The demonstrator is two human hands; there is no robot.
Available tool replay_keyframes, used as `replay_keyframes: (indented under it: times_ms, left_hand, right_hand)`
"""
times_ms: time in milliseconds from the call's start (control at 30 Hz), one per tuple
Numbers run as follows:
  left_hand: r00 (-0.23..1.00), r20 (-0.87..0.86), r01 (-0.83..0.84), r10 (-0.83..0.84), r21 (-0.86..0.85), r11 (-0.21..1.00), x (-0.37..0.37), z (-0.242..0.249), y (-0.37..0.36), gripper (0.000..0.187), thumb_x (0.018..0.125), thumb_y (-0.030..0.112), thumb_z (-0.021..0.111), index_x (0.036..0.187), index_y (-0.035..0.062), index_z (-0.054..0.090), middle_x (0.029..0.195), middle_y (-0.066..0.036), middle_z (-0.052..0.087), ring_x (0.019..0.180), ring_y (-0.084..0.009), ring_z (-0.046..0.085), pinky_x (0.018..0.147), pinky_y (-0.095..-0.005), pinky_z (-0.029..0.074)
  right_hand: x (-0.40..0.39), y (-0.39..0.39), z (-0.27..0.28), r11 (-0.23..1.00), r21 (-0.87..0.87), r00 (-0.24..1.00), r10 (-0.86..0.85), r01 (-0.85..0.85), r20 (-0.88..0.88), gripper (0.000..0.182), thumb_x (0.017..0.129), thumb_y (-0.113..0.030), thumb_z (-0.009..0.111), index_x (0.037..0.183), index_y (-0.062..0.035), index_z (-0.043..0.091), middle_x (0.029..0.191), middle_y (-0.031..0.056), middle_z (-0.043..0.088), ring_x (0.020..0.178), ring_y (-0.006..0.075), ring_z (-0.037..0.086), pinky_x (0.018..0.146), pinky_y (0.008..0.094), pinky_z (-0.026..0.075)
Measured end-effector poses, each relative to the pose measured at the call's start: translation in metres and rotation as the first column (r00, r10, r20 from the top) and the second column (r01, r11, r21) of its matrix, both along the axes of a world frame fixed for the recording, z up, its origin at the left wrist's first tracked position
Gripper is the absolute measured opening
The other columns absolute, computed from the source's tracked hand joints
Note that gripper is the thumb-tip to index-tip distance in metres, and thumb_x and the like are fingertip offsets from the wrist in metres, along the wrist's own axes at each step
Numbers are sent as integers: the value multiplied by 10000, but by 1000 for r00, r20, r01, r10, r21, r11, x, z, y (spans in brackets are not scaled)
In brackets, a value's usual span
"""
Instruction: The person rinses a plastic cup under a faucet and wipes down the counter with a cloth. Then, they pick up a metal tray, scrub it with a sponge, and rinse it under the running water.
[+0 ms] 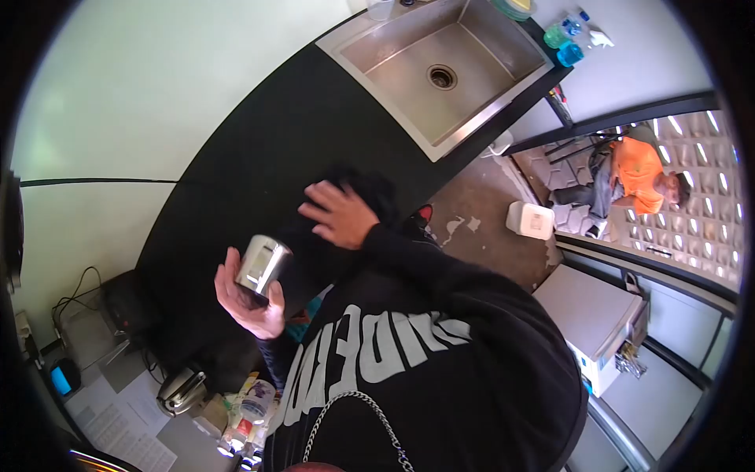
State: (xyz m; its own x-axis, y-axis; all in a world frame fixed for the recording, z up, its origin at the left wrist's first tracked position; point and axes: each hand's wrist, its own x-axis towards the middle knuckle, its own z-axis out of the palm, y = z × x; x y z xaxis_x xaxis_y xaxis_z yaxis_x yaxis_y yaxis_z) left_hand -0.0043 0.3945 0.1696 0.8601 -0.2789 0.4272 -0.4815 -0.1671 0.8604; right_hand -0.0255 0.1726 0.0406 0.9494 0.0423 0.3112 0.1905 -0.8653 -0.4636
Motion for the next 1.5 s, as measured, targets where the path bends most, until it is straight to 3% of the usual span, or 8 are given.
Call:
replay_keyframes:
  times_ms: [367,433,500,600,733,967,1200,1500]
  left_hand:
    - [918,-42,392,-393,225,892,45,19,-65,858,718,12,785,1447,-7,333,1419,-237,520,1276,-341,559,1062,-406,453]
    - [897,24,423,-441,241,873,41,20,-85,851,714,26,801,1435,-21,349,1424,-229,519,1280,-331,558,1065,-391,449]
    - [888,-51,454,-458,262,852,33,29,-101,812,736,28,789,1427,-29,366,1415,-219,529,1309,-322,531,1088,-396,423]
    - [832,-41,545,-554,253,799,14,16,-121,802,744,23,780,1429,-30,365,1410,-219,533,1319,-323,519,1101,-396,404]
    - [768,-150,640,-623,225,735,-59,-1,-168,786,761,41,766,1427,-42,357,1424,-274,497,1354,-349,484,1114,-396,389]
    - [558,-181,821,-810,265,506,-175,-17,-246,769,786,76,755,1432,-23,350,1417,-286,501,1339,-354,500,1117,-397,382]
    - [416,-145,877,-898,327,353,-231,-30,-312,781,802,100,756,1453,-2,337,1382,-234,542,1288,-328,529,1117,-405,369]
    - [-2,-252,924,-968,369,-98,-323,-46,-421,812,760,54,768,1441,-29,333,1365,-266,536,1268,-339,533,1096,-395,391]
  right_hand:
    - [-429,-210,-191,294,-131,268,-946,947,-185,451,1043,-379,364,1297,-73,576,1247,215,634,1184,375,594,983,459,454]
    - [-424,-186,-78,-752,524,-97,-603,400,-792,556,1043,-517,376,1316,-82,588,1291,123,643,1204,310,604,967,442,479]
    - [-493,-179,-133,-530,847,124,-843,-33,-523,578,1036,-522,409,1335,-56,574,1338,96,603,1216,286,579,972,441,481]
    - [-551,-177,-202,-590,732,-141,-802,340,-581,595,1031,-517,449,1345,-23,551,1305,113,603,1171,254,583,994,442,471]
    - [-491,-154,-74,-386,922,106,-919,-32,-381,459,1057,-418,454,1314,-56,568,1083,25,642,897,134,598,809,311,486]
    - [-549,-210,104,-120,913,480,-873,-390,90,598,1027,-581,386,1466,-180,443,1439,17,538,1286,211,530,1065,468,386]
    - [-578,-247,23,-241,645,514,-813,-725,274,684,967,-659,424,1425,-156,500,1388,76,590,1242,281,583,978,538,487]
    - [-594,-135,-124,-338,560,10,-862,-757,-507,393,1044,-319,405,1177,-35,642,1108,116,718,1018,264,686,934,425,535]
